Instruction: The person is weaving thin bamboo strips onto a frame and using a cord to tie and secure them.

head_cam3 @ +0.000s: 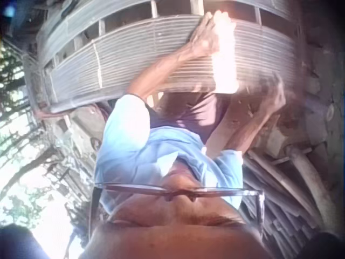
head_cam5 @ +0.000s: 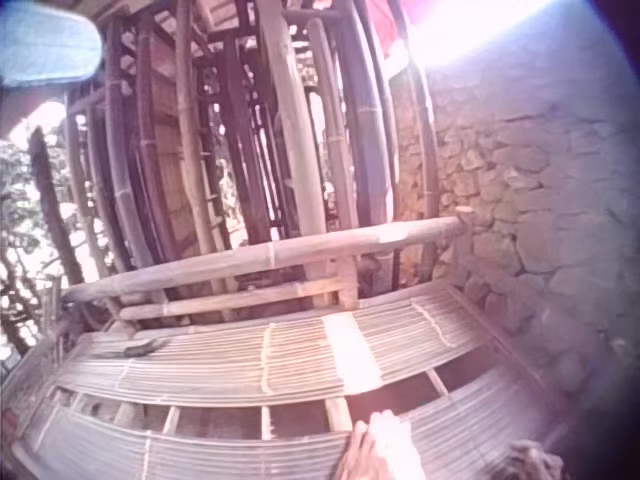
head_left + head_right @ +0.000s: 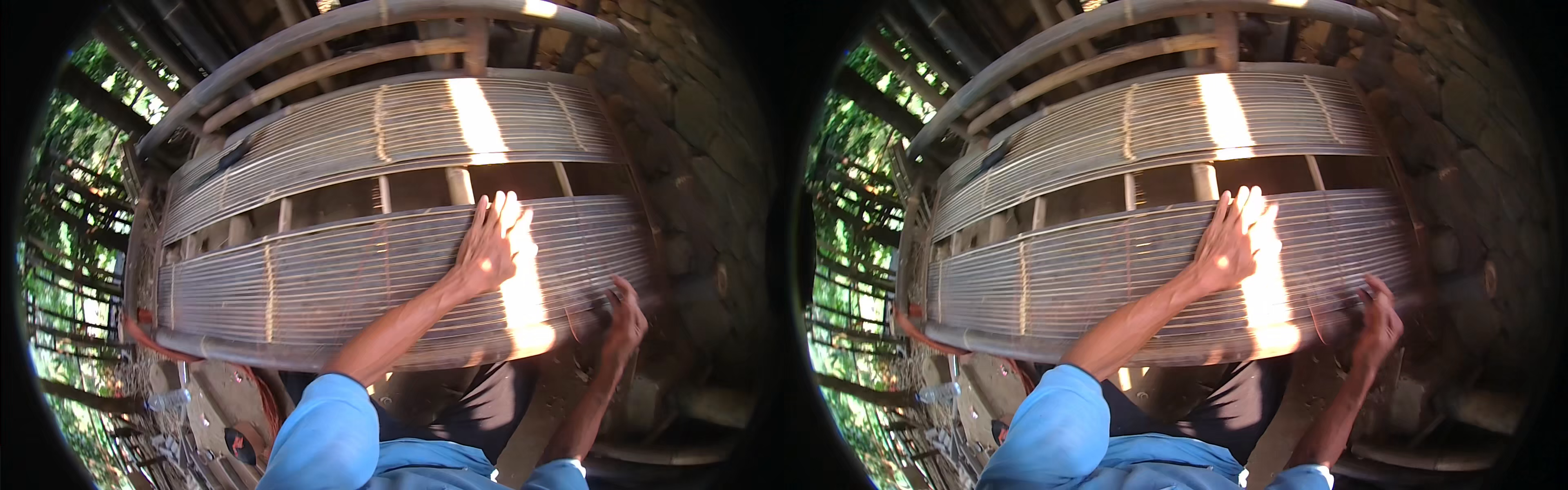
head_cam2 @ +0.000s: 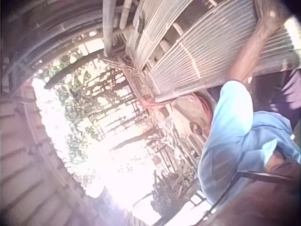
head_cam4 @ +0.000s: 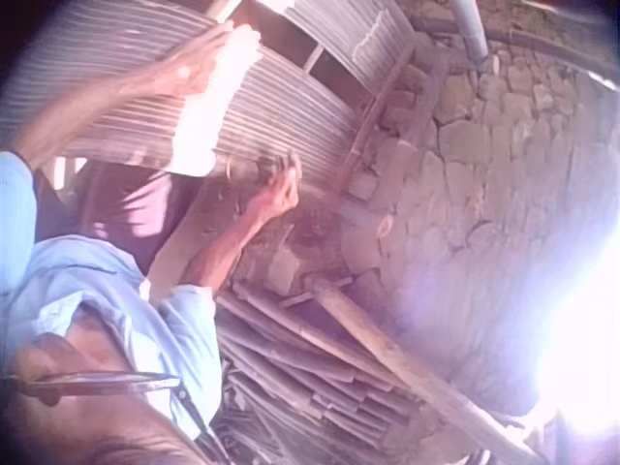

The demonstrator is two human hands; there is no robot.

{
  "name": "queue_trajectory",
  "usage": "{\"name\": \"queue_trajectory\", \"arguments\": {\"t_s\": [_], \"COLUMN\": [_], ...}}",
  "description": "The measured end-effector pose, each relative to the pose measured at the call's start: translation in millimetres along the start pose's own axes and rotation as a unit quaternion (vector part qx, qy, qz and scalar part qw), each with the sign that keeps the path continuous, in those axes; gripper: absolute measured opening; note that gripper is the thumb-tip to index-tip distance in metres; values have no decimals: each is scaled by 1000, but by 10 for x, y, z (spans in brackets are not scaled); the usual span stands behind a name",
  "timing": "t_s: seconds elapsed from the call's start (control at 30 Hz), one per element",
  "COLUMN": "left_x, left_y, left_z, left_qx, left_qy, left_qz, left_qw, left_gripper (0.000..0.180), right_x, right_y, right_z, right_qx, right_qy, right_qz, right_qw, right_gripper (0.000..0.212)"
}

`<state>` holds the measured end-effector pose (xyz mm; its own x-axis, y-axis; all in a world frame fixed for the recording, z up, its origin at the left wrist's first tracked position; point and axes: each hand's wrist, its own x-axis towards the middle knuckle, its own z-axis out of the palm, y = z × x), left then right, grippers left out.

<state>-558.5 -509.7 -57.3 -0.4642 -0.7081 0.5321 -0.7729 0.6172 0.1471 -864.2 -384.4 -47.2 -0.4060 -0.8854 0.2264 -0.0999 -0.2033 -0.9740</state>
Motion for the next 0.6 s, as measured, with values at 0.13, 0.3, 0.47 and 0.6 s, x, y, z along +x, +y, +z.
{"name": "queue_trajectory", "arguments": {"t_s": [0.13,0.3,0.47,0.6], "left_x": [-1000,-2081,-2435,-2514], "left_y": [-59,-84,13,100], "left_z": [-887,-1980,-1945,-2020], "left_qx": [-85,104,139,49], "left_qy": [-79,-18,23,46], "left_qz": [-56,-271,-373,-354], "left_qw": [992,957,917,933], "left_gripper": [70,43,33,19], "right_x": [-312,-470,-416,-556], "right_y": [112,-280,-687,-802], "right_z": [-962,-698,879,2126], "right_qx": [-173,-286,-261,-188], "right_qy": [162,234,42,-235], "right_qz": [100,-8,-51,-161], "right_qw": [966,929,963,940], "right_gripper": [41,35,22,35]}}
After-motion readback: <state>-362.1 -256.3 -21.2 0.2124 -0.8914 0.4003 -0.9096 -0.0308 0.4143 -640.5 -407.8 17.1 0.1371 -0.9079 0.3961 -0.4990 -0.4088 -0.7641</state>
